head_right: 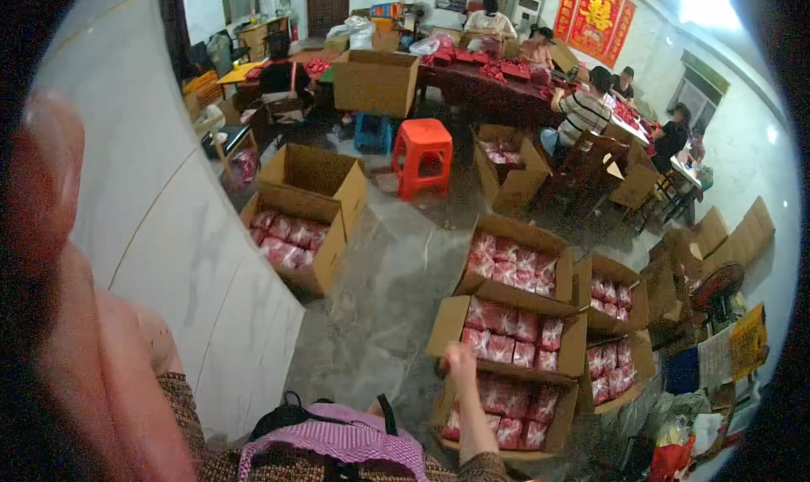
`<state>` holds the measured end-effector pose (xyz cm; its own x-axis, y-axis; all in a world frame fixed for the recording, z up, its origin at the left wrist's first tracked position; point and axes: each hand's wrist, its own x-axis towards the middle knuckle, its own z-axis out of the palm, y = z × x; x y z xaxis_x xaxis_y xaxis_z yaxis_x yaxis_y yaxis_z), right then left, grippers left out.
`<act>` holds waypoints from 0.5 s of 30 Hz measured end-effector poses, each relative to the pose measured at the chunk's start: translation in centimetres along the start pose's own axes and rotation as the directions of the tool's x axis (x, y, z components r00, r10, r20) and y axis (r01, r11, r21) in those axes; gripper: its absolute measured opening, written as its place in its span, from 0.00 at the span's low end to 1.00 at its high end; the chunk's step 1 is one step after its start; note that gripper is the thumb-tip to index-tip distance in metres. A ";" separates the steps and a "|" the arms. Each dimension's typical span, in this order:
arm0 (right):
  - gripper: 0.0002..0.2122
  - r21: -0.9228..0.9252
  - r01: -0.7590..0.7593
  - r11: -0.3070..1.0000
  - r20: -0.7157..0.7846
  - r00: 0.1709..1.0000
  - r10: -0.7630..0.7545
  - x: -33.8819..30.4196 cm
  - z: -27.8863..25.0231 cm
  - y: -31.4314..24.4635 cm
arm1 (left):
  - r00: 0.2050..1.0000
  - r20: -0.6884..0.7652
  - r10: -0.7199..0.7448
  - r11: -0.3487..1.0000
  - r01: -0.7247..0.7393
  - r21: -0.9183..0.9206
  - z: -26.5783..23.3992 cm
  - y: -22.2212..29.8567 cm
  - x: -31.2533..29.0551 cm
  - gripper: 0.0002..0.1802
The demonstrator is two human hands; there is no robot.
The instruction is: The person picks up red gift bags from a table and places them into a plastic bag by hand. The person then removes the gift bags from the plastic bag and stacks them back on the table.
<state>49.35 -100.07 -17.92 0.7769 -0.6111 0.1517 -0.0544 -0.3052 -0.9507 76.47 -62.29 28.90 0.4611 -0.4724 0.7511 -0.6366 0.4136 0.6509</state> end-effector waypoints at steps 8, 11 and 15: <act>0.24 0.975 0.135 0.175 0.070 0.564 -0.823 23.7 -2.3 -45.1 | 0.992 0.090 0.091 0.993 -0.084 -0.084 4.8 -15.4 15.9 0.51; 0.23 0.974 0.127 0.190 0.070 0.626 -0.777 26.0 -3.3 -44.2 | 0.984 0.141 0.108 0.985 -0.087 -0.149 5.8 -21.4 21.0 0.52; 0.22 0.974 0.026 0.226 0.150 0.674 -0.724 32.0 -5.1 -45.5 | 0.978 0.130 0.162 0.970 -0.133 -0.205 6.9 -28.4 28.4 0.52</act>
<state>73.42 -109.47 31.54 0.6565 -0.0813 0.7499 0.6189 0.6265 -0.4739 103.39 -92.81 31.03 0.2674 -0.4964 0.8259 -0.5520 0.6236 0.5535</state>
